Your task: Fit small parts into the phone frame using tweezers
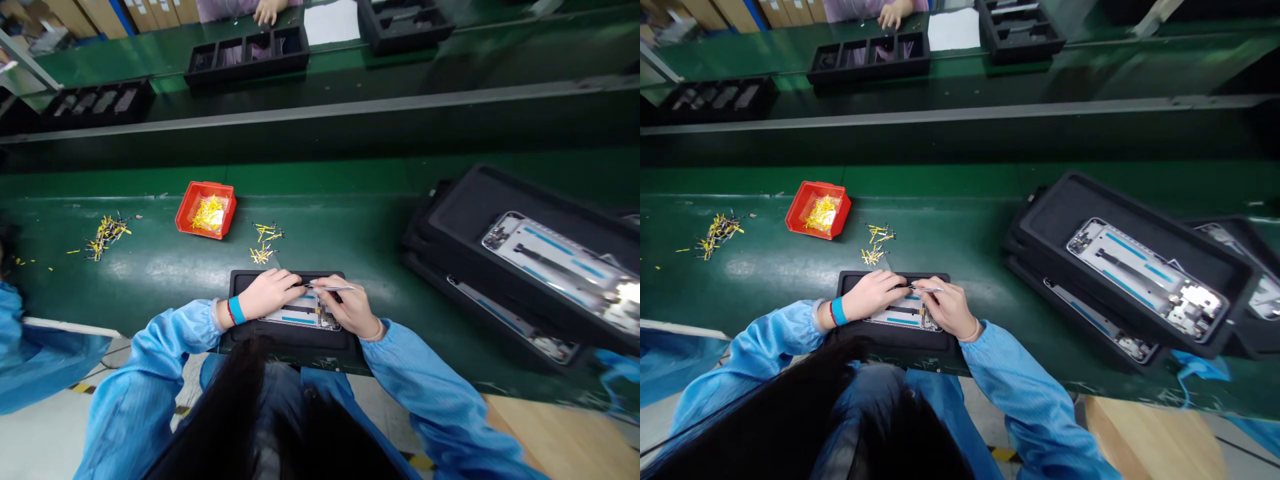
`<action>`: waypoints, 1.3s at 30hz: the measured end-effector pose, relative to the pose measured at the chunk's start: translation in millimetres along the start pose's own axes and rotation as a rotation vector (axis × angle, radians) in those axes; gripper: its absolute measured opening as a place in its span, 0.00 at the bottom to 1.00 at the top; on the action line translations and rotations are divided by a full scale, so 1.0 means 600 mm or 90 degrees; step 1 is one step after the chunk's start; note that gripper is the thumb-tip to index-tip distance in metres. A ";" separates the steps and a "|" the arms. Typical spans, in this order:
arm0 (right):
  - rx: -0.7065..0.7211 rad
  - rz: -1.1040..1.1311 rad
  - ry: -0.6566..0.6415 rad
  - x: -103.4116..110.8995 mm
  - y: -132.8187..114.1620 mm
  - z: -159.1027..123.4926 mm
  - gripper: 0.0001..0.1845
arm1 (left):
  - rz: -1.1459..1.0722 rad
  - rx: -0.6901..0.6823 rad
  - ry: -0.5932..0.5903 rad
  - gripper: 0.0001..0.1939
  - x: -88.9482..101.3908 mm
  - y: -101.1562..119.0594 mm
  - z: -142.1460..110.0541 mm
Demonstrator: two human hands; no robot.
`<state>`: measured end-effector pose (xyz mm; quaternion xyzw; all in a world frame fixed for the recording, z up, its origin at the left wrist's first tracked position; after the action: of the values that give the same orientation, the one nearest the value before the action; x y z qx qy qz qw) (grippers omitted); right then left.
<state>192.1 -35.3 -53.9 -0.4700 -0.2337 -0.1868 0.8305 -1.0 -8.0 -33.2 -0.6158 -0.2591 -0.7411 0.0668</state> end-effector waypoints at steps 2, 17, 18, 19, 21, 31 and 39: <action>-0.017 -0.005 -0.003 -0.002 0.001 -0.003 0.13 | -0.014 0.006 0.002 0.10 -0.001 -0.001 0.000; -0.139 0.073 0.257 0.006 0.007 -0.005 0.11 | -0.095 0.094 0.023 0.12 -0.003 -0.002 0.007; -0.161 0.109 0.279 0.007 0.006 -0.003 0.12 | -0.092 0.101 0.025 0.11 -0.004 0.000 0.008; -0.182 0.143 0.289 0.008 0.005 0.000 0.13 | -0.089 0.106 0.026 0.09 -0.004 0.002 0.010; -0.208 0.183 0.279 0.008 0.003 0.004 0.14 | -0.078 0.113 0.027 0.08 -0.006 0.007 0.013; -0.237 0.189 0.251 0.010 0.005 0.004 0.17 | -0.033 0.158 0.056 0.10 -0.007 0.036 0.008; -0.208 0.144 0.278 0.011 0.009 0.013 0.16 | -0.035 0.169 0.055 0.07 -0.017 0.026 0.013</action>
<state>198.8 -26.7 -50.6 -0.5694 0.0378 -0.2250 0.7898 15.1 -20.2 -37.5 -0.5616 -0.3688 -0.7277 0.1384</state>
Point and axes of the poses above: each hand's wrist, its own z-axis towards the middle knuckle, its own x-axis out of the back of the hand, y = z × x, the point moved 1 cm from there along z, towards the middle knuckle, and after that the axes turned 10 degrees about -z, right-handed, at the moved point
